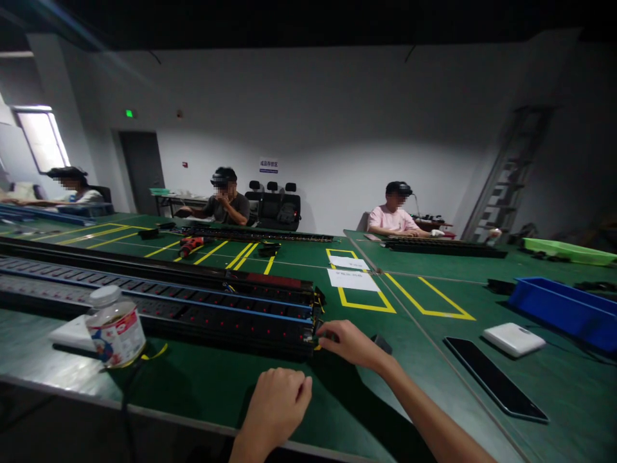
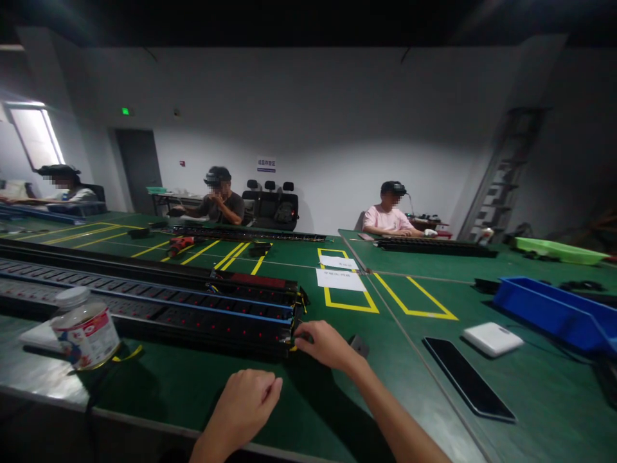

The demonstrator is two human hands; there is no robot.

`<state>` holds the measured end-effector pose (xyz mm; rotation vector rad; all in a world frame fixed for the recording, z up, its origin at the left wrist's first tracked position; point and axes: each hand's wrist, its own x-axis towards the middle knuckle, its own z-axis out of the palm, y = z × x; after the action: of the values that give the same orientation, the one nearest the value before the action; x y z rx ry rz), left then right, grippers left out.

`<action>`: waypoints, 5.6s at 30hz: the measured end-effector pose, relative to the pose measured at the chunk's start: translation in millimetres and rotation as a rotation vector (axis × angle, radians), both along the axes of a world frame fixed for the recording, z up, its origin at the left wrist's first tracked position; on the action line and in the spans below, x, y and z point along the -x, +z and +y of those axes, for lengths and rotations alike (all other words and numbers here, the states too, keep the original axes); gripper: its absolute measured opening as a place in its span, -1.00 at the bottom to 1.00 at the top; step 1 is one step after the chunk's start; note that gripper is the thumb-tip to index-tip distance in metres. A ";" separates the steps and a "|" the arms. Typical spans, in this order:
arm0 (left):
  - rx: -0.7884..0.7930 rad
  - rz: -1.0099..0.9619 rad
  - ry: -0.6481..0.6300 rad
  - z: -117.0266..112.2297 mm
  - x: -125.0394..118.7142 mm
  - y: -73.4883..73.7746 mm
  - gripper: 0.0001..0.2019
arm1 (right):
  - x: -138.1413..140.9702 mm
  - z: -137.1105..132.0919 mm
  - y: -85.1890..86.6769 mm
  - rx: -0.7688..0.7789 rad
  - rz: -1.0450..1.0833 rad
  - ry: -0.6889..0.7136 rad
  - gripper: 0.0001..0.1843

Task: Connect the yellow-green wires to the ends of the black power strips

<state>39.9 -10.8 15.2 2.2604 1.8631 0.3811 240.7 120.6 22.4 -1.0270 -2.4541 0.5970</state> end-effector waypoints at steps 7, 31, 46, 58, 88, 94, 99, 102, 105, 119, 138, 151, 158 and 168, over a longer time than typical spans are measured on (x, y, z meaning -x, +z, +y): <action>-0.028 0.015 -0.016 0.5 0.1 -2.7 -0.56 | -11.7 1.1 -16.7 0.126 0.104 0.016 -0.63; -0.043 0.029 -0.012 2.7 0.4 -2.9 -0.54 | -5.5 9.8 -28.5 0.171 0.256 -0.063 -0.68; -0.033 0.053 -0.021 6.4 2.1 -5.1 -0.55 | 15.6 4.7 -21.4 0.012 0.181 -0.208 -0.77; -0.033 0.058 -0.031 9.6 3.2 -8.0 -0.55 | 31.6 3.0 -27.2 -0.070 0.390 -0.299 -0.72; 0.023 0.039 -0.040 7.6 1.7 -0.5 -0.53 | -58.3 37.4 -14.4 -0.113 0.146 -0.491 -0.83; 0.030 0.012 -0.044 6.9 2.0 -0.8 -0.53 | -93.1 46.7 -24.0 0.005 -0.025 -0.630 -0.64; 0.060 -0.012 -0.058 8.5 2.4 -3.3 -0.53 | -101.8 50.7 -28.4 0.021 -0.088 -0.665 -0.61; 0.072 -0.007 -0.072 10.6 2.7 -6.6 -0.52 | -102.2 51.3 -28.5 0.026 -0.069 -0.663 -0.60; 0.082 0.021 -0.081 12.5 3.2 -9.7 -0.53 | -101.4 51.2 -28.1 0.018 -0.058 -0.660 -0.56; 0.063 0.053 -0.104 13.0 4.1 -14.5 -0.51 | -123.5 67.8 -32.5 0.205 0.028 -0.599 -0.51; -0.011 0.065 -0.038 8.0 0.9 -7.1 -0.50 | -120.0 73.8 -35.2 0.020 -0.160 -0.597 -0.50; 0.002 0.088 -0.037 9.8 0.9 -6.2 -0.54 | 6.5 40.5 30.6 -0.245 -0.191 -0.264 -0.69; -0.007 0.063 -0.034 7.3 0.4 -6.7 -0.55 | 37.8 44.9 30.8 -0.192 -0.378 -0.228 -0.72; -0.001 0.049 -0.043 6.6 -0.2 -6.7 -0.56 | 46.2 51.2 28.4 -0.246 -0.336 -0.126 -0.75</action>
<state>40.1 -4.2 8.5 2.3269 1.8336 0.3228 194.5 171.8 50.8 -1.2484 -2.6332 0.0807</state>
